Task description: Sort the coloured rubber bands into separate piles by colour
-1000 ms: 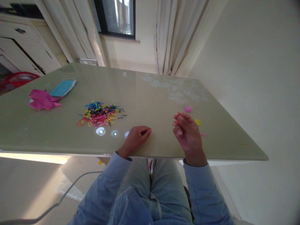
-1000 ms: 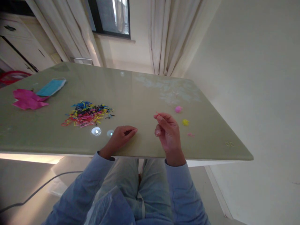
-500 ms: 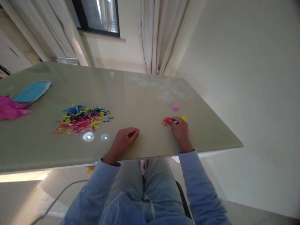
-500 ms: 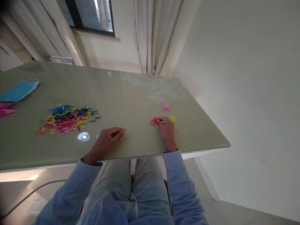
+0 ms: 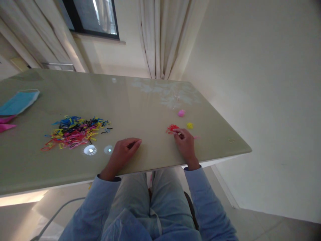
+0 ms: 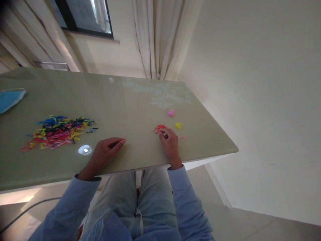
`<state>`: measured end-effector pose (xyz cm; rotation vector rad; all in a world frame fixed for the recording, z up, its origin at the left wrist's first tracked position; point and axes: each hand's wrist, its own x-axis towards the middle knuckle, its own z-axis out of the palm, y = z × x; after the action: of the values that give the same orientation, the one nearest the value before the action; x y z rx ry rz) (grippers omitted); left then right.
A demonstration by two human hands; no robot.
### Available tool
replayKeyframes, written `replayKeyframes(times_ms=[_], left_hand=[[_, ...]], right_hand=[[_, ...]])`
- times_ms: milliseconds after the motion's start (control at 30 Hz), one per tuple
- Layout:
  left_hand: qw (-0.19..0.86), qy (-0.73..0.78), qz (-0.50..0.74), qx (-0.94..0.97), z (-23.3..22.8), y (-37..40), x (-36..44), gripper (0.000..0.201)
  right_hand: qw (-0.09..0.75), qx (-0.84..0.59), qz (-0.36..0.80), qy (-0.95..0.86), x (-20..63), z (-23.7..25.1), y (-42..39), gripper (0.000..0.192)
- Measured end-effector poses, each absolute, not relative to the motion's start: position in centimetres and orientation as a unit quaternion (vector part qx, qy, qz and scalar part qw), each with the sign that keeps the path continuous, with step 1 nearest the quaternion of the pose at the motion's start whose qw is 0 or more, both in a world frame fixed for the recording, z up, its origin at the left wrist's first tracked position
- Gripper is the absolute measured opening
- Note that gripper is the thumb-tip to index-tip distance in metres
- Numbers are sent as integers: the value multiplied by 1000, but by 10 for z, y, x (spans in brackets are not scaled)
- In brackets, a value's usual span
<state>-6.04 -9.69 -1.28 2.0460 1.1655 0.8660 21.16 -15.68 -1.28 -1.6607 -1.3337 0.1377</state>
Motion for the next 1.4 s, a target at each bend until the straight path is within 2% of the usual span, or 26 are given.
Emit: replayKeyframes(times_ms=[200, 367, 500, 733, 1033, 1200, 1400], left_hand=[[308, 458, 353, 755, -9, -100, -63, 35], [288, 491, 388, 725, -6, -103, -73, 36], [198, 550, 381, 716, -4, -99, -101, 38], [54, 665, 282, 690, 12, -80, -174, 37], [64, 649, 211, 728, 11, -63, -198, 36], [68, 626, 191, 753, 6, -58, -192, 24], [49, 625, 178, 759, 2, -59, -185, 33]], right_hand=[[451, -630, 110, -622, 210, -13, -164, 17], [469, -629, 161, -599, 218, -15, -166, 19], [469, -624, 174, -600, 221, -16, -167, 23], [456, -621, 169, -614, 223, -16, -167, 27], [441, -630, 160, -619, 225, -18, -166, 27], [432, -634, 153, -623, 226, -18, -166, 29], [432, -634, 152, -623, 226, -18, -166, 30]])
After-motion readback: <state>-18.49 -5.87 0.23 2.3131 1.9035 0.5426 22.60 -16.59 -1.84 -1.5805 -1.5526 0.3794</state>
